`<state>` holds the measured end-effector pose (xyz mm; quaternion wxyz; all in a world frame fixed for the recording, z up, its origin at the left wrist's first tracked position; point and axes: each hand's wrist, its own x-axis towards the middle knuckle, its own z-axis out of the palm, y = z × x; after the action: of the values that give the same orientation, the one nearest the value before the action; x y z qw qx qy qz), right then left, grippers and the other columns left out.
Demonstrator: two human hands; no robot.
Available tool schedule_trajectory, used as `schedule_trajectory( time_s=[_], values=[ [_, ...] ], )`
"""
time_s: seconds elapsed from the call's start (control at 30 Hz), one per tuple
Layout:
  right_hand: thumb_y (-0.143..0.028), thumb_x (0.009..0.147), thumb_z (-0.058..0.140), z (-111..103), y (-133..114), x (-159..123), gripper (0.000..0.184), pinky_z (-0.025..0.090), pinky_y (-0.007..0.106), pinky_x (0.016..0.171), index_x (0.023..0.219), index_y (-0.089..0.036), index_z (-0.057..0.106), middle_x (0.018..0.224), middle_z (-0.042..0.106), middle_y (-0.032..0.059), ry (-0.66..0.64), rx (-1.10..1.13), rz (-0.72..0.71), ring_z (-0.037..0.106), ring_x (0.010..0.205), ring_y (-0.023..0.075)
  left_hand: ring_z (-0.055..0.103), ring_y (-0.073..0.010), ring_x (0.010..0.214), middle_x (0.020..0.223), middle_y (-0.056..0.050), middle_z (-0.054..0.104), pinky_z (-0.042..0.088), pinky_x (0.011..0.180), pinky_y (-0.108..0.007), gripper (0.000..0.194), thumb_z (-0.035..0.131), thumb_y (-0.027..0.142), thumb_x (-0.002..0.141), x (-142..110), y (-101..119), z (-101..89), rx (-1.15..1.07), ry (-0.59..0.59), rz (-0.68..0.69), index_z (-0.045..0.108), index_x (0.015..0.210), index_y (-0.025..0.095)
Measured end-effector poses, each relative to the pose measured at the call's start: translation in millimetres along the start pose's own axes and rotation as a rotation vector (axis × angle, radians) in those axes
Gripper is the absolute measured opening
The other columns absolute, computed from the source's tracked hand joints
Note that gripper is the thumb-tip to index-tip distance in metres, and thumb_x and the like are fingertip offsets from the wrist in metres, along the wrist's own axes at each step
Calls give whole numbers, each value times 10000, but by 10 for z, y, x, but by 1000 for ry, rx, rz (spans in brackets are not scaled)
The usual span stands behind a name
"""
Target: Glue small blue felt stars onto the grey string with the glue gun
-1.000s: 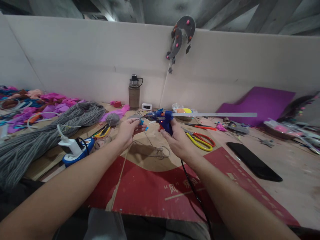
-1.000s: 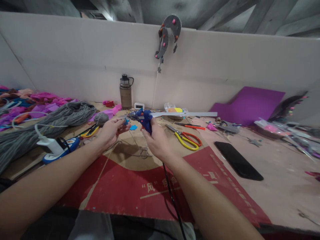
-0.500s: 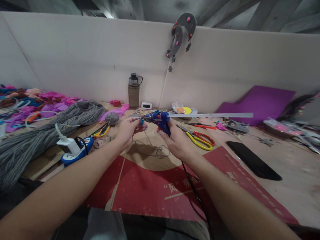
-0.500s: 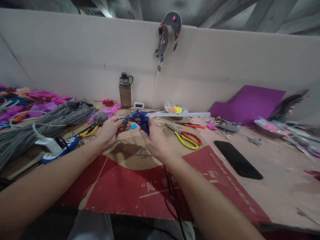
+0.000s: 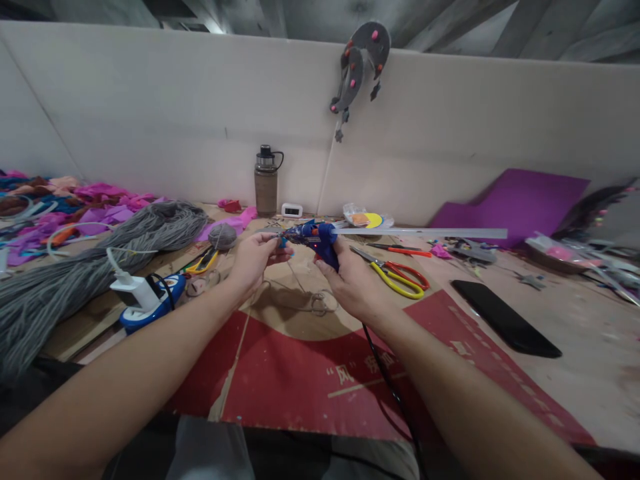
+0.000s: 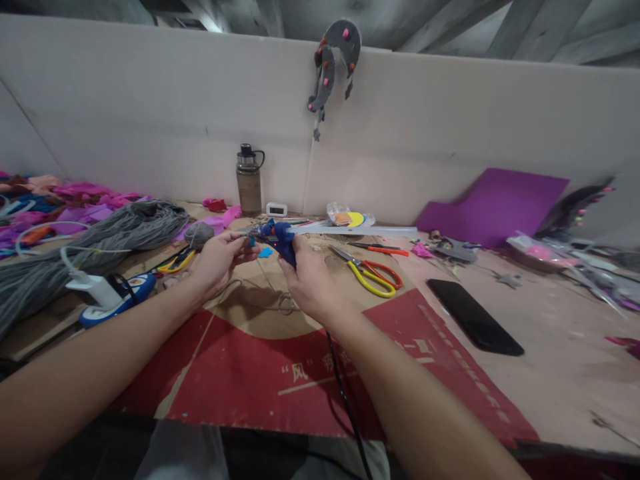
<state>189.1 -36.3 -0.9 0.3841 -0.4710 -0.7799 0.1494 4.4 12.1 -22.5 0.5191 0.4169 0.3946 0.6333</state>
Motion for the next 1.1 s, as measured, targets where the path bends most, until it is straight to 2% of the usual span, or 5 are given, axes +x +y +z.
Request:
schedule_trajectory(
  time_s=[0.17,0.57,1.1],
  values=[
    [-256,909,463,5,-16,-9,373,458,431,923,1259,-133,506,1147,650,162,4,-33,17,602,1048,287,689,-143,571,680,-66,698,557,585,-244,56,605,86,828,2,2,11,5,13,1,573,791,113],
    [-228,899,470,20,14,-11,361,459,455,918,1247,-140,507,1188,639,169,34,-38,-17,598,1065,304,699,-138,603,662,-28,677,567,616,-248,55,605,93,825,21,-25,0,-3,6,4,570,794,121],
    [-234,890,483,30,28,-17,354,466,466,911,1228,-137,525,1165,643,169,38,-36,-3,601,1058,310,684,-132,567,689,-59,700,565,600,-250,56,634,105,810,19,-18,1,22,5,-14,580,794,113]
  ],
)
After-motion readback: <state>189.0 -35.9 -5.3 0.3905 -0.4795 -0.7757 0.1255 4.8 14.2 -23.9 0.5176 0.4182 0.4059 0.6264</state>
